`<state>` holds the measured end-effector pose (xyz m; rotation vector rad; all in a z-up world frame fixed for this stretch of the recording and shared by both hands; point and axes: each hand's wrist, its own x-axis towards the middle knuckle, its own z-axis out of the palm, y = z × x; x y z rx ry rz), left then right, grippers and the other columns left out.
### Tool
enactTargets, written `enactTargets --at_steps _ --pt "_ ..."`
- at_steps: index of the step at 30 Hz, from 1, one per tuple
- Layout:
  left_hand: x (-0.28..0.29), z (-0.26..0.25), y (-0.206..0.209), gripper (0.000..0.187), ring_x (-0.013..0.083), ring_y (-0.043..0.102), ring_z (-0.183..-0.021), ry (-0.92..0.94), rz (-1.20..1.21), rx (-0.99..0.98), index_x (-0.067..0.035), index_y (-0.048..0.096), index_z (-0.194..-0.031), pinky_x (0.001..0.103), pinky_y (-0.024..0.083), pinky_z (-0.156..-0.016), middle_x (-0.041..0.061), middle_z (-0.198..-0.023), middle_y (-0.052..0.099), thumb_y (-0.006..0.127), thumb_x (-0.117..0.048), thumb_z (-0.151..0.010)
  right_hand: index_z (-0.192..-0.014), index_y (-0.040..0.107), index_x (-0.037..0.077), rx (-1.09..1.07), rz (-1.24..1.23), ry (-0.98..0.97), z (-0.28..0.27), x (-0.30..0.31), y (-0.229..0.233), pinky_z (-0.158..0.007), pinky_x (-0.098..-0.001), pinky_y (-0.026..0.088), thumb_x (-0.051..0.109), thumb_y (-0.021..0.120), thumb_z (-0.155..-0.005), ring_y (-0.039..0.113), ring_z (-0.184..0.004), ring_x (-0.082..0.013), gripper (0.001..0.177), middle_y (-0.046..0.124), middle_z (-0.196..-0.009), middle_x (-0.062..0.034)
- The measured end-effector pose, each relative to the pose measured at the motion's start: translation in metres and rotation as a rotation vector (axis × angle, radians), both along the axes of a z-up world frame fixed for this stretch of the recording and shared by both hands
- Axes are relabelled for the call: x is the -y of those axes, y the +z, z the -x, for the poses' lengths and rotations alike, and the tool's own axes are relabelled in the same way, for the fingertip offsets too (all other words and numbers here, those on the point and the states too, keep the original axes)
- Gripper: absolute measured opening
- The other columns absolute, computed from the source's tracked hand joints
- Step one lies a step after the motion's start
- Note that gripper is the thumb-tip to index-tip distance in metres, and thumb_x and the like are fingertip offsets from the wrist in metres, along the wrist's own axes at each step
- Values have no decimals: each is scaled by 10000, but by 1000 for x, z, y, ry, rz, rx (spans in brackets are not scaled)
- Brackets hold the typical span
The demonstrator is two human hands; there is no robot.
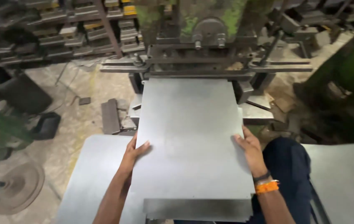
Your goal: Feeding rectangular metal sheets into a stamping press to create specific cutouts and stacking the finished parts.
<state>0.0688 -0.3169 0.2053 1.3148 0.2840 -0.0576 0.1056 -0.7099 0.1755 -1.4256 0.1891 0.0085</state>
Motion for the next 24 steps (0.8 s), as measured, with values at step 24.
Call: enactTargets --at_steps 24 --pt "9 -223 -22 419 217 740 -720 3 -208 16 -148 764 -1154 352 605 -691 100 -827 732 873 -249 -762 -1291 679 61 41 25 -78 -190 41 19 -797 -318 587 176 871 -766 732 -836 -151 571 738 -920 -105"
